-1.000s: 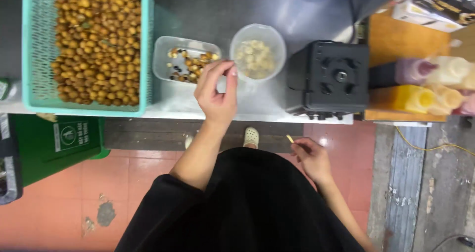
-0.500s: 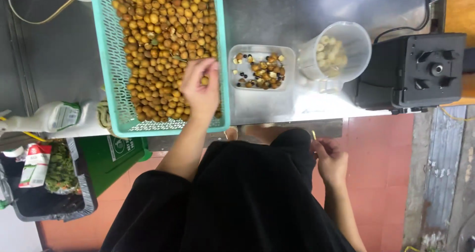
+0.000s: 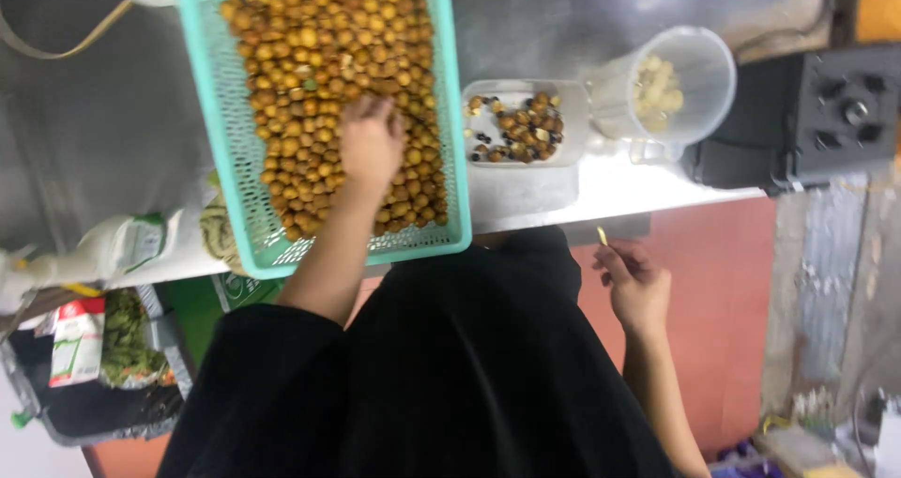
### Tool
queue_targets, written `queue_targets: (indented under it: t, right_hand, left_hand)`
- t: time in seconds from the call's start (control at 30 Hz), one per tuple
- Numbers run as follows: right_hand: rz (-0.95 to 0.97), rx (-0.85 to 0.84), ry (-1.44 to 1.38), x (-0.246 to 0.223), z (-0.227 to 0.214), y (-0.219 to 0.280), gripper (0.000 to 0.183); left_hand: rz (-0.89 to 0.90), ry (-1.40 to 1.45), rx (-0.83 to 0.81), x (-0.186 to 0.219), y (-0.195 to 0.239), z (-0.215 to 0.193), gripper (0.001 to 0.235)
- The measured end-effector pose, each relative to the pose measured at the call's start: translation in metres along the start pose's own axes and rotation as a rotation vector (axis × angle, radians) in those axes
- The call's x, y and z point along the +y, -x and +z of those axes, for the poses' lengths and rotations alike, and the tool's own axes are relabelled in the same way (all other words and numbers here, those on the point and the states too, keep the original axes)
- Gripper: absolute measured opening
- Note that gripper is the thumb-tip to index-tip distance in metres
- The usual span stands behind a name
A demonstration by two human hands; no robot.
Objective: Peeling small brown fruits (possibly longan) by hand and placing them in a container.
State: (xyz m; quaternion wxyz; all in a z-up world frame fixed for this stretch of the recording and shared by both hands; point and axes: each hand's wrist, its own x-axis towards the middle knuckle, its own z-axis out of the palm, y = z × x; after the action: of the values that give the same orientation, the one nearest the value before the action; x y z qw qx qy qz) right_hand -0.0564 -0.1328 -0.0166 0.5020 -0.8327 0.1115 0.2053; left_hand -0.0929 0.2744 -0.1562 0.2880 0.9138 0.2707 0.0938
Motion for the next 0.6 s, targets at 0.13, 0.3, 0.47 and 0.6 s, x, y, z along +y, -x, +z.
queue_targets:
  t: [0.13, 0.3, 0.47, 0.6]
  right_hand:
    - [-0.022, -0.01, 0.054, -0.014, 0.009, 0.008, 0.01]
    - [-0.004, 0.025, 0.0, -0.01, 0.009, 0.007, 0.009]
    - [0.013, 0.044, -0.107, 0.003, 0.012, -0.003, 0.011]
    - [0.043, 0.05, -0.113, -0.04, 0.034, -0.004, 0.011]
  left_hand:
    - [0.182, -0.318, -0.002, -0.008, -0.021, 0.006, 0.023]
    - [0.259, -0.416, 0.001, -0.028, -0.022, 0.029, 0.022]
    - [-0.16, 0.592, -0.018, 0.006, -0.004, 0.012, 0.016]
    - [-0.376, 1.133, -0.301, 0.087, 0.011, -0.032, 0.029]
